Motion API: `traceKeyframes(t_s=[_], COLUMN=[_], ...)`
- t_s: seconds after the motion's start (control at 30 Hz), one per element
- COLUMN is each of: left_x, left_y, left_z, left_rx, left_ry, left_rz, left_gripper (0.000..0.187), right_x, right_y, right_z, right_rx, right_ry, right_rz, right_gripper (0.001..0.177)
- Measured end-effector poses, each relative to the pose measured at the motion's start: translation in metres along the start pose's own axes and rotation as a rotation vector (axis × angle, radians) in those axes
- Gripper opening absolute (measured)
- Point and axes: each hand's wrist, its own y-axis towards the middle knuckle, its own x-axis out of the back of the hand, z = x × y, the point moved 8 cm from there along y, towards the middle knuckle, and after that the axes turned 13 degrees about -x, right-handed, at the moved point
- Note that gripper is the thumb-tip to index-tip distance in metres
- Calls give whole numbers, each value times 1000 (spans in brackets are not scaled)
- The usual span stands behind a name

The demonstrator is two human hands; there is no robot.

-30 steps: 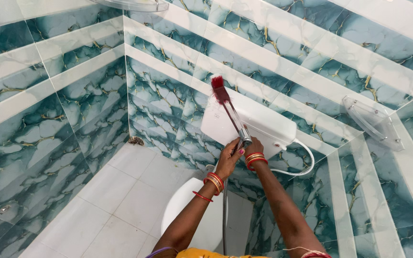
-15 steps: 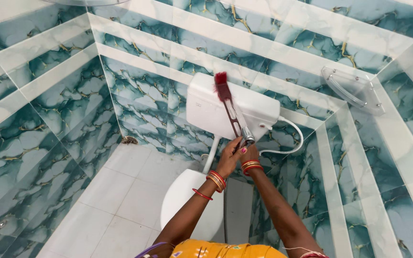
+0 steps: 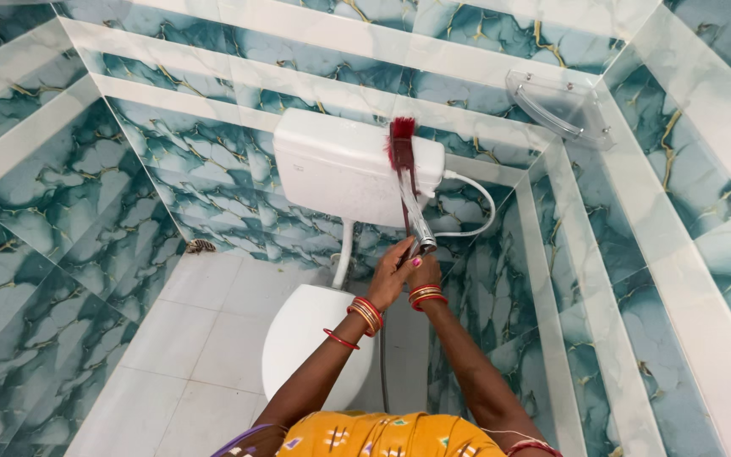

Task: The person cleans a toilet by scrubbing the tank and bowl with a brush and rinsing surfaces with a handheld bidet sprayer.

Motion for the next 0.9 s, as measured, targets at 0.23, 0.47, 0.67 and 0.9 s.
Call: traceKeyframes(t_s=[0.23, 0.47, 0.67, 0.9], left_x=[-30, -57, -70, -75], left_y=[-4, -26, -33, -33], left_z=[-2, 8, 15, 13], left_rx=[-63, -79, -3, 4], left_ry=[139, 155, 160, 183], left_rz=[93, 139, 124, 108], left_gripper=[55, 52, 52, 52], right_x=[16, 30, 42, 52], right_y=[-14, -29, -44, -78], right_z=[-32, -67, -77, -84], right_rx=[156, 112, 114, 219], right_ry=[-99, -36, 14, 227], right_rz=[-87, -99, -105, -146], right_gripper=[24, 19, 21, 47])
